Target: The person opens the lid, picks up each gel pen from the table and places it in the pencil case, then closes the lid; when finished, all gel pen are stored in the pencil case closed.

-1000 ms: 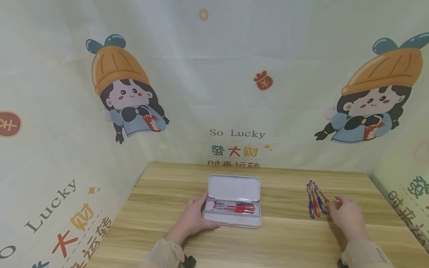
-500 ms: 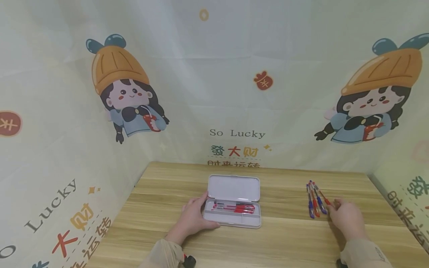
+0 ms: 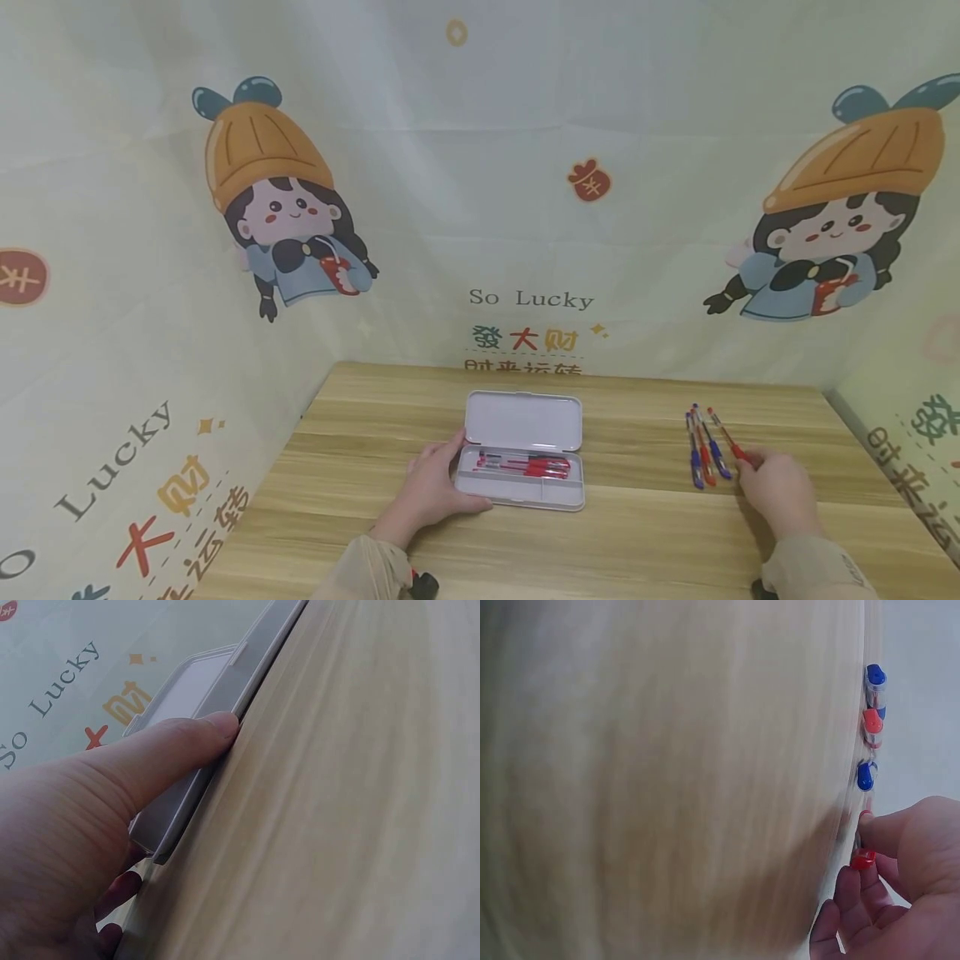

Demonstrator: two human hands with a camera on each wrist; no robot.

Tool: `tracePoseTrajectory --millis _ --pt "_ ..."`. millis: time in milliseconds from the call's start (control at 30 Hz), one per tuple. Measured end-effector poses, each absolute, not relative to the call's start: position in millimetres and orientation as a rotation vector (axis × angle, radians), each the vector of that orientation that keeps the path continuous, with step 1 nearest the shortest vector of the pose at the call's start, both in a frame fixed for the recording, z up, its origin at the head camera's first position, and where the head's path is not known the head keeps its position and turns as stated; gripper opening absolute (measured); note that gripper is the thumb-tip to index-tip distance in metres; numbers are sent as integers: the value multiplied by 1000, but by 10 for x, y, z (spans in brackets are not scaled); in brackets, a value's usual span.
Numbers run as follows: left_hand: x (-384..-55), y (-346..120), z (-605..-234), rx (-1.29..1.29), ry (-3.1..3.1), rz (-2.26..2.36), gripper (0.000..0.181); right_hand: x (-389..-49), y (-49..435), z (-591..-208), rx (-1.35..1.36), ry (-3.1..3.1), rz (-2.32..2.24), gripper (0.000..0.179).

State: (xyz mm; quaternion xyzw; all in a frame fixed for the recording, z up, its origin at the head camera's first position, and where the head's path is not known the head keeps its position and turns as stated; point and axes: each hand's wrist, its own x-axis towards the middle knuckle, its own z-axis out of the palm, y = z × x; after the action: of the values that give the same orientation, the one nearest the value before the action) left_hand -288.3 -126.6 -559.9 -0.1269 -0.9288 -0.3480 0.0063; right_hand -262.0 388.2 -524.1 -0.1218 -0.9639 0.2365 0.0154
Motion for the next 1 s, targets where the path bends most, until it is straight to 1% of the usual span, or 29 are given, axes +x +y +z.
tracePoseTrajectory --millis 267,433,1000 --pt "-2877 -1274 -5603 -394 -2910 -1096 133 -2668 3780 -5189 -311 -2952 727 47" --pt "-2871 -1276 -5599 -393 -2907 -1083 135 -2696 3649 -5168 -204 -2901 736 43" --pt "-2868 -1264 -5586 -393 -2914 -1082 134 -2752 3074 -5069 33 -2761 768 31"
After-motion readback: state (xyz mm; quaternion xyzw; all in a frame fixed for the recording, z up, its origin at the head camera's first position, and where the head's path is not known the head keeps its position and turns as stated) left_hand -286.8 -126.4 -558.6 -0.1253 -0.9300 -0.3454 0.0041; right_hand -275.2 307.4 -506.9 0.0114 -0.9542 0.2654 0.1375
